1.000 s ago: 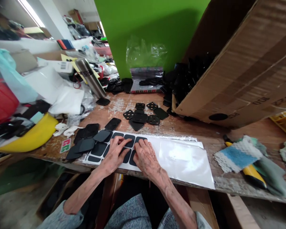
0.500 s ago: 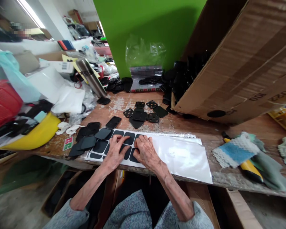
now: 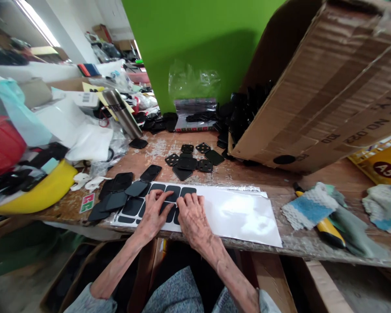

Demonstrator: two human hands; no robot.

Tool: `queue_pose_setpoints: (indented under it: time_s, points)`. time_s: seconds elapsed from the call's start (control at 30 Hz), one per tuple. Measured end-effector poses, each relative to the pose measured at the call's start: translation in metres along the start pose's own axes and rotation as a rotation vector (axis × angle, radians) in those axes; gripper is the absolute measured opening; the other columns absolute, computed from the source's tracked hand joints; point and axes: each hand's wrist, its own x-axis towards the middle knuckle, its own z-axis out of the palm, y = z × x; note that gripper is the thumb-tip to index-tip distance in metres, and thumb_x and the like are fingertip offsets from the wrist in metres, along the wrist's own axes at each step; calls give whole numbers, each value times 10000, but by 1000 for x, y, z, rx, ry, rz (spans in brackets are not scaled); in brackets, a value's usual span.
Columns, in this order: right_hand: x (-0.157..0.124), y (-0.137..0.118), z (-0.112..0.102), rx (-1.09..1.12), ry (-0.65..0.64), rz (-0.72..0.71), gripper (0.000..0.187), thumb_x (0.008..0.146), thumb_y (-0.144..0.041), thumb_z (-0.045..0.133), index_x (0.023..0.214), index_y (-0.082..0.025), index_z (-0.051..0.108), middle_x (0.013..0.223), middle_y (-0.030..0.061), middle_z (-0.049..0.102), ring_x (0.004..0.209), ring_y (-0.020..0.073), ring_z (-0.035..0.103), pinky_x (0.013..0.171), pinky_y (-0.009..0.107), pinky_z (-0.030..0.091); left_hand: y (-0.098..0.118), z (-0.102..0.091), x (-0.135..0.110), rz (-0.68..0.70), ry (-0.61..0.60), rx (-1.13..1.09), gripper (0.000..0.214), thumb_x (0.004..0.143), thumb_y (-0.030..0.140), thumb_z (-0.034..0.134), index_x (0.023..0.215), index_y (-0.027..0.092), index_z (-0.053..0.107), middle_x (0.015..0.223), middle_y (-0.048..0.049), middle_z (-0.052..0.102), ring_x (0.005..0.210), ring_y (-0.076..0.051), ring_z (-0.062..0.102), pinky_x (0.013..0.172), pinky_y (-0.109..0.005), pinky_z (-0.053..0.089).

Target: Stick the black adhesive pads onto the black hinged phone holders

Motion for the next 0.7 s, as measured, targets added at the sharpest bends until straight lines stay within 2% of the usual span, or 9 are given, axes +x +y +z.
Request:
queue_pose_setpoints:
  time_s: [0.1,0.2,0.27,0.37,0.47,0.53,0.63,0.7]
  points:
    - [-9,-4,-12,11,13,-18,270,789,-15,367,931,-186,521,888,62,506,872,205,434,831,377,350,-1,2,1,10,14,4,272,826,231,491,1090,206,550,982,-75,405,889,-203,422,834,-394,432]
    - [-21,6,-33,260,71,18,185,833,-70,395,888,-203,511,879,30,512,859,168,461,829,329,366,-3,4,-2,14,20,18,271,821,239,496,1085,213,554,980,-76,411,874,-205,429,825,-400,433]
    - [-30,22,-46,522,157,108,111,847,-138,431,880,-207,512,916,29,511,886,160,473,830,312,368,-2,2,-4,18,21,31,276,825,238,485,1092,217,550,992,-79,412,880,-208,431,830,-404,431]
    - [-46,51,-58,843,284,369,82,828,-273,511,878,-209,527,881,18,510,816,155,477,744,280,370,2,-4,3,30,-15,59,272,827,241,471,1085,213,552,984,-78,429,883,-215,433,817,-401,437]
    - [-58,72,-57,1076,398,581,209,783,-376,569,903,-213,519,771,-9,492,709,137,457,652,248,354,14,-8,38,66,-107,115,248,828,249,442,1036,206,570,954,-70,481,894,-223,441,829,-402,422]
    - [-62,78,-53,1166,447,610,261,759,-411,589,916,-216,517,763,-8,489,711,138,462,648,244,358,22,-4,73,101,-142,139,273,817,246,433,1054,211,563,984,-68,501,931,-232,441,861,-409,394]
    - [-63,80,-47,1281,488,638,391,715,-438,632,1024,-235,504,772,-8,504,697,135,473,639,243,362,29,10,126,150,-200,168,411,729,214,501,1139,225,532,1110,-85,483,1020,-278,417,890,-467,346]
    - [-62,80,-44,1304,503,650,418,695,-461,642,1020,-229,518,770,-2,523,700,143,487,649,253,373,29,20,150,173,-258,186,501,656,185,539,1154,241,529,1123,-88,482,1051,-310,407,894,-516,317]
